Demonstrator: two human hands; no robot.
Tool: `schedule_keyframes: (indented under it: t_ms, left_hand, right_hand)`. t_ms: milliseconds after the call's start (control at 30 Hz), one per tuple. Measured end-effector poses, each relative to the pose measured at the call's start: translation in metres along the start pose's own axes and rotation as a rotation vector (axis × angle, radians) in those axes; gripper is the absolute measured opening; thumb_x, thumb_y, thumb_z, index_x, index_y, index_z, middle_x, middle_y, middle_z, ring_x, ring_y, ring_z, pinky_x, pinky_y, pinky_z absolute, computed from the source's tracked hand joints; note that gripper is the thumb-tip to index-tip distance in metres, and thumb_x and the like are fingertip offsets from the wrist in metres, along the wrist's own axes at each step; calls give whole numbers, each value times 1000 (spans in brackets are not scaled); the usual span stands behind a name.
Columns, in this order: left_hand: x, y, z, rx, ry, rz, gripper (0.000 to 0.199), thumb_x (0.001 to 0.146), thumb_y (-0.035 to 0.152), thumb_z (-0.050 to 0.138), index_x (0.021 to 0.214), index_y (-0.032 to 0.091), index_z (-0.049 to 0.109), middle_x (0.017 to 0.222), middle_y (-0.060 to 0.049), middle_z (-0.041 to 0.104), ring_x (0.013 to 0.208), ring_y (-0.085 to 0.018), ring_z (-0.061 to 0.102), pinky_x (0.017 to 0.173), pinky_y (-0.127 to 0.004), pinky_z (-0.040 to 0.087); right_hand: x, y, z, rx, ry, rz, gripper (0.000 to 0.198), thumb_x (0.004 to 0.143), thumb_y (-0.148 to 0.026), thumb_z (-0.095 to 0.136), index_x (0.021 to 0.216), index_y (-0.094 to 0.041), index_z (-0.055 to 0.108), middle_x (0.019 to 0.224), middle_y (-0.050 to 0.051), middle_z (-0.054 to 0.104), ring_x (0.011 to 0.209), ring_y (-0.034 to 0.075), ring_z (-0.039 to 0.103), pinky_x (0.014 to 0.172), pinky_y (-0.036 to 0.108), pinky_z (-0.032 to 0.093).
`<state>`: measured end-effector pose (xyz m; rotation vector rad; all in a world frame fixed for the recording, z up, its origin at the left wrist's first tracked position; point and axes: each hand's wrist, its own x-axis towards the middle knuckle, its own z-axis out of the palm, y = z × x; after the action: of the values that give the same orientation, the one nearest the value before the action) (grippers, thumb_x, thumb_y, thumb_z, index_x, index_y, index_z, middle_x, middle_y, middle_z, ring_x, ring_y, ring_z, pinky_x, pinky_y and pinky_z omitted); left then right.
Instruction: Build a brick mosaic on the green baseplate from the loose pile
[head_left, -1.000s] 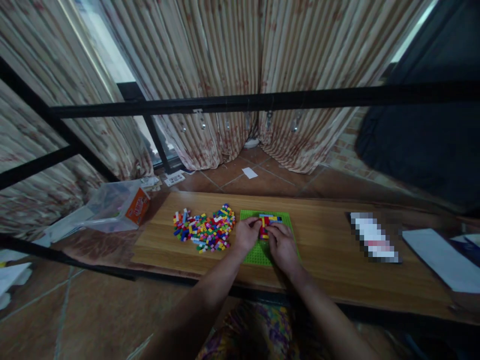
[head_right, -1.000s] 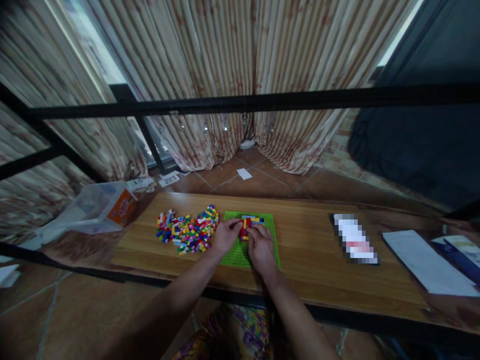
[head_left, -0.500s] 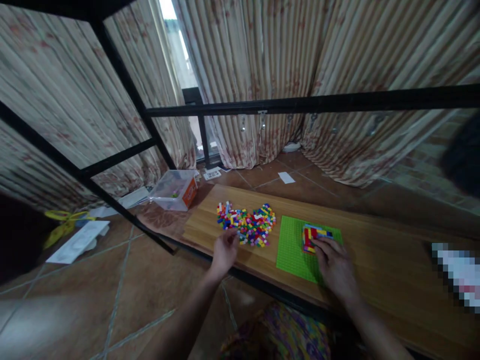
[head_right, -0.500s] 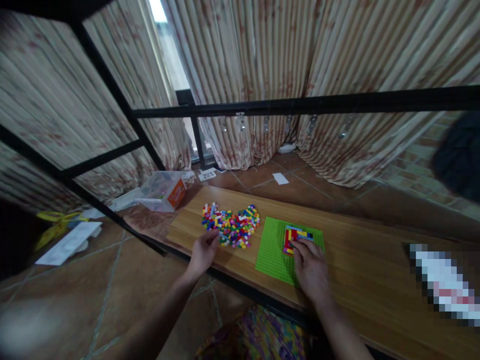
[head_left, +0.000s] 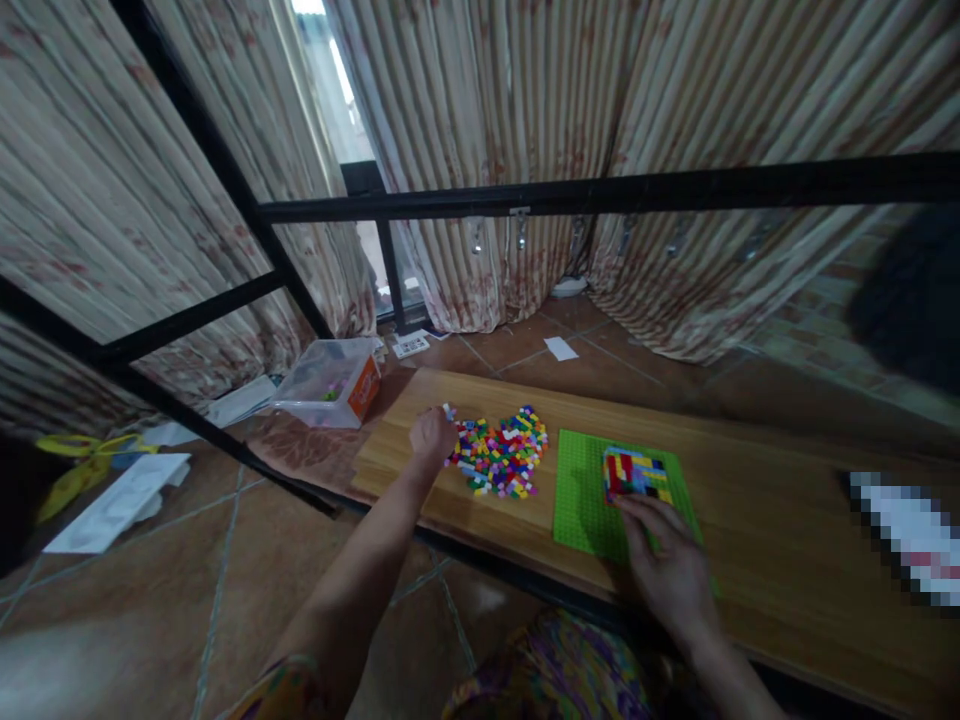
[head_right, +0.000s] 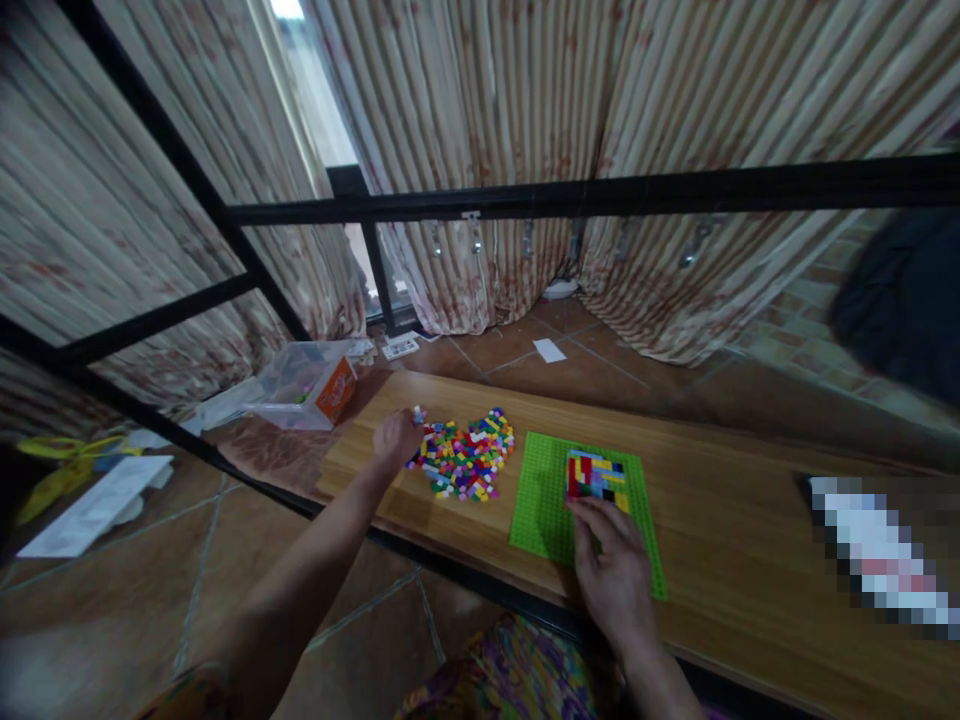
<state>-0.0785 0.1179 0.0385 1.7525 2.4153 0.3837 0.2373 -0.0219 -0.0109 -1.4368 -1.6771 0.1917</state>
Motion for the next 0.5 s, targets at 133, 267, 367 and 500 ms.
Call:
schedule_keyframes:
  t_ms: [133,267,367,500]
  left_hand:
    - [4,3,-2,27,-21,-12,28,90,28,47,99,13,67,104,-20,70,101,-29,65,82,-36,49]
    - [-4,6,-10,35,14,5,29,90,27,46,104,13,67,104,-19,70,100,-31,65,83,-39,49]
    - [-32,19,-13,-69,85,156,27,88,24,49,108,18,67,111,-14,68,103,-27,64,88,-35,49]
    - [-98,55,-2,-515,-175,549,25,88,22,50,104,24,70,99,-4,72,87,-17,66,79,-27,51]
  right_hand:
    - [-7,-6,-7,53,1,75,26,92,-37,48,101,-26,69,108,8,68,105,25,61,93,46,47]
    - [-10,-13,-14,101,17,145,25,92,-36,48,100,-26,69,106,8,68,102,24,62,92,45,48]
    - [-9,-22,-17,137,33,168,24,93,-35,49,101,-26,69,105,7,68,102,23,62,92,43,49]
    - [-4,-36,-19,143,-24,151,26,94,-32,49,115,-26,64,113,7,66,106,21,61,93,40,50]
